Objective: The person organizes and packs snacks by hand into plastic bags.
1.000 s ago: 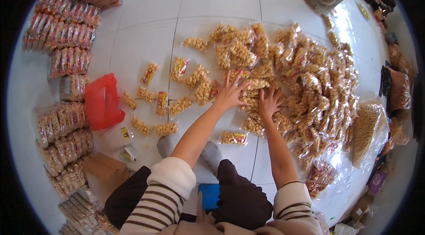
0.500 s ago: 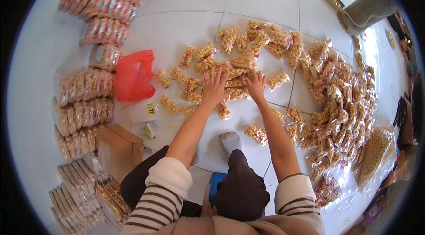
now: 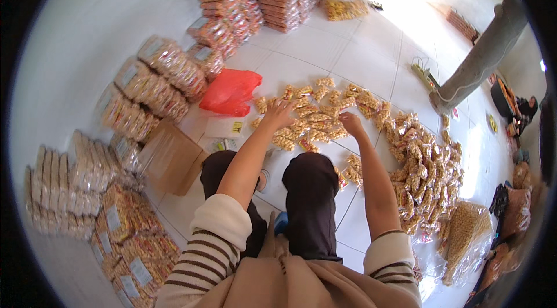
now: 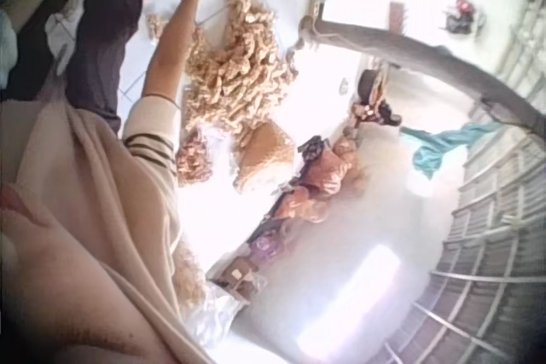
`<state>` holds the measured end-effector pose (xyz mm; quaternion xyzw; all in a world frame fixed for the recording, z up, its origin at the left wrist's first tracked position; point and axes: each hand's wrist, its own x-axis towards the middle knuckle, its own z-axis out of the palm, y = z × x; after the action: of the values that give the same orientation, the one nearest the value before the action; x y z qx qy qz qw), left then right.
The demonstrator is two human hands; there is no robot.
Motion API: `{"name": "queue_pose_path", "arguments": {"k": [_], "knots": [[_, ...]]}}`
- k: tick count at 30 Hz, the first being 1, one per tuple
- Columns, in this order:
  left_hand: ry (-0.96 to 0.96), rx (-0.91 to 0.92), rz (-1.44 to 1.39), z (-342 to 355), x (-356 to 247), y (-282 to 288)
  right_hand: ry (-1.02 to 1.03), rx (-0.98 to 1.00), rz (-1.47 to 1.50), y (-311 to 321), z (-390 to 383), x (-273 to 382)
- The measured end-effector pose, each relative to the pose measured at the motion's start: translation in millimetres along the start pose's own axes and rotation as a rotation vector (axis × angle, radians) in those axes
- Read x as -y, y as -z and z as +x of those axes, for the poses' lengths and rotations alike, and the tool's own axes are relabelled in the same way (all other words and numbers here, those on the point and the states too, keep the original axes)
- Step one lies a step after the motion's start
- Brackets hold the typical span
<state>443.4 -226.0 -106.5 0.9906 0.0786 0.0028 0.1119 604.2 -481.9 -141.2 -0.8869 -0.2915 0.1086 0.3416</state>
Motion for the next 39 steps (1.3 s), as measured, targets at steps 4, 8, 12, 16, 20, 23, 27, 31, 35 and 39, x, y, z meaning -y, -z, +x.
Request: {"name": "queue_pose_path", "arguments": {"k": [4, 8, 12, 16, 20, 23, 27, 31, 35, 39], "knots": [[0.124, 0.065, 0.120, -35, 7, 45, 0.093, 0.000, 0.041, 12, -9, 62], [0.141, -0.076, 0.079, -60, 50, 46, 0.394, 0.078, -0.149, -4, 9, 103], [0.245, 0.137, -0.045, -59, 41, 24, 0.421, 0.188, -0.233, -44, 15, 88], [0.354, 0.050, -0.162, -36, 73, -56, 0.295, 0.275, -0.148, -107, 37, 77], [0.524, -0.033, -0.323, -20, 69, -131, 0.316, 0.243, -0.137, -177, 46, 24], [0.648, -0.156, -0.321, -10, 73, -173, 0.326, 0.196, -0.207, -218, 49, 10], [0.661, -0.282, -0.145, 13, 69, -193, 0.323, 0.082, -0.229, -241, 63, 2], [0.620, -0.313, -0.251, 24, 75, -203, 0.302, 0.011, -0.196, -249, 74, 8], [0.659, -0.286, -0.506, 29, 68, -181, 0.290, -0.005, -0.121, -236, 78, 10], [0.586, -0.540, -0.495, 18, 88, -149, 0.300, -0.083, 0.008, -210, 76, 59]]}}
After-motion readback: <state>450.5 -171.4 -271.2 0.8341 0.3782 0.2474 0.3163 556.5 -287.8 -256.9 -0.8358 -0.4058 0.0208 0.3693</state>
